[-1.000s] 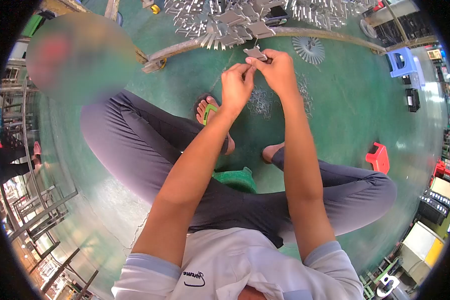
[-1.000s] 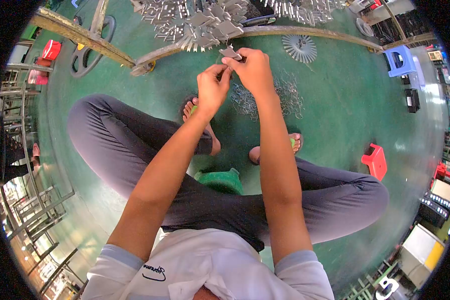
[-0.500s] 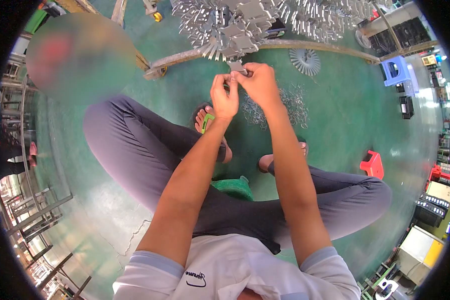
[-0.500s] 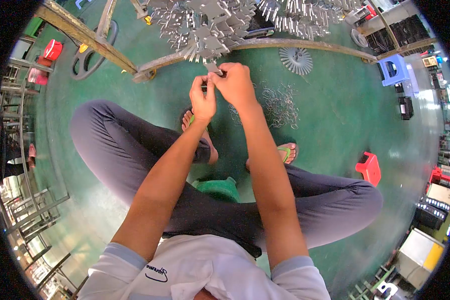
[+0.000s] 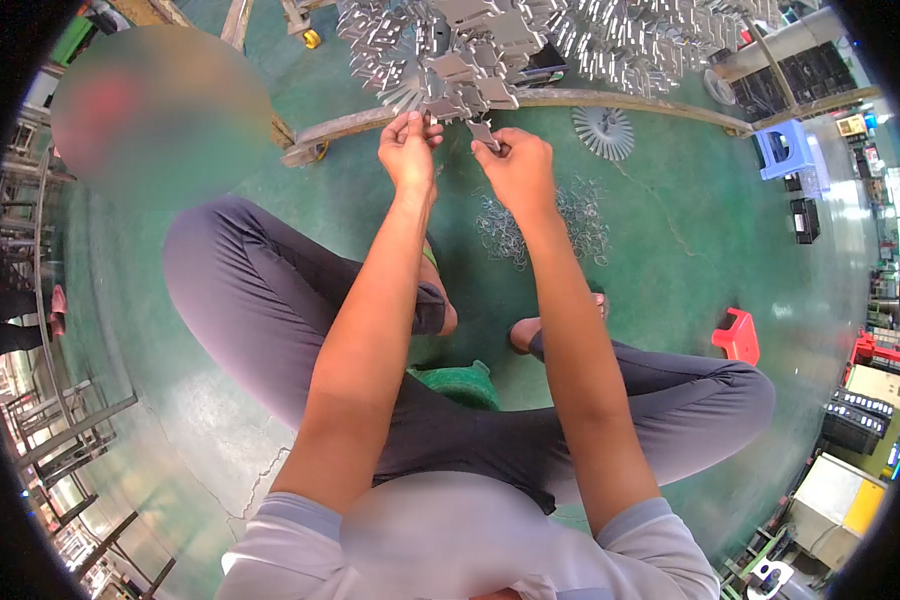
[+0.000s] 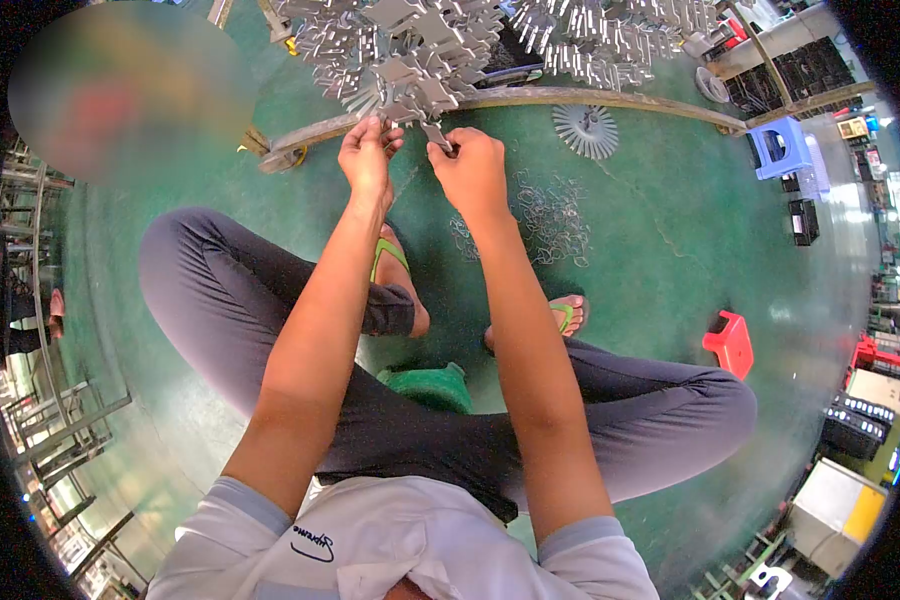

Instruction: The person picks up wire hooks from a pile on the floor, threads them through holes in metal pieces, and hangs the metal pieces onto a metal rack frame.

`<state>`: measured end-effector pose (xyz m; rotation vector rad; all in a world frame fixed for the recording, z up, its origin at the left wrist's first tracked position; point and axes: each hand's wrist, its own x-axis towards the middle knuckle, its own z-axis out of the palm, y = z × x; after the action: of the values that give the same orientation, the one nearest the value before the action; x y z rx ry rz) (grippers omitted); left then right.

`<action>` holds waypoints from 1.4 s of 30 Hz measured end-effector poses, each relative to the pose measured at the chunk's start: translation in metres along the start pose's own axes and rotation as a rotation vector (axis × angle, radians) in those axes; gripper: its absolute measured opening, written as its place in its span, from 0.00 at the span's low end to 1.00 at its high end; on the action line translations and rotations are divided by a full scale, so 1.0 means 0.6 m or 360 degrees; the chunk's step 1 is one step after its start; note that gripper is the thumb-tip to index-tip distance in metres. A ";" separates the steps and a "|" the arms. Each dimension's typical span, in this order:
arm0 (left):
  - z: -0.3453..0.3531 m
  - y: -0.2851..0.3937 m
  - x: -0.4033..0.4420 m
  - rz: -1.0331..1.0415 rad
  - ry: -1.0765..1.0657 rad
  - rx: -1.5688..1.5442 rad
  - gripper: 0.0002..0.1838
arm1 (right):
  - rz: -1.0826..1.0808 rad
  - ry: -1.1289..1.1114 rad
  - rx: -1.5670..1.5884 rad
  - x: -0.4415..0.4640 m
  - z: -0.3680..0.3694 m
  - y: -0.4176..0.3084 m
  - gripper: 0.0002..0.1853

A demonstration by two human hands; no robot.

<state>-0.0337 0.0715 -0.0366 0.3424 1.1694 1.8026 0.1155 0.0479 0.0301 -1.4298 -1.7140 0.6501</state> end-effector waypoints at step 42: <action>0.002 -0.016 -0.043 -0.0481 -0.0314 0.0166 0.13 | -0.0065 0.0128 -0.0086 -0.022 0.007 0.018 0.08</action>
<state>-0.0140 0.0524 -0.0378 0.3735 1.1127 1.4170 0.1185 0.0378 0.0160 -1.4347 -1.7047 0.5206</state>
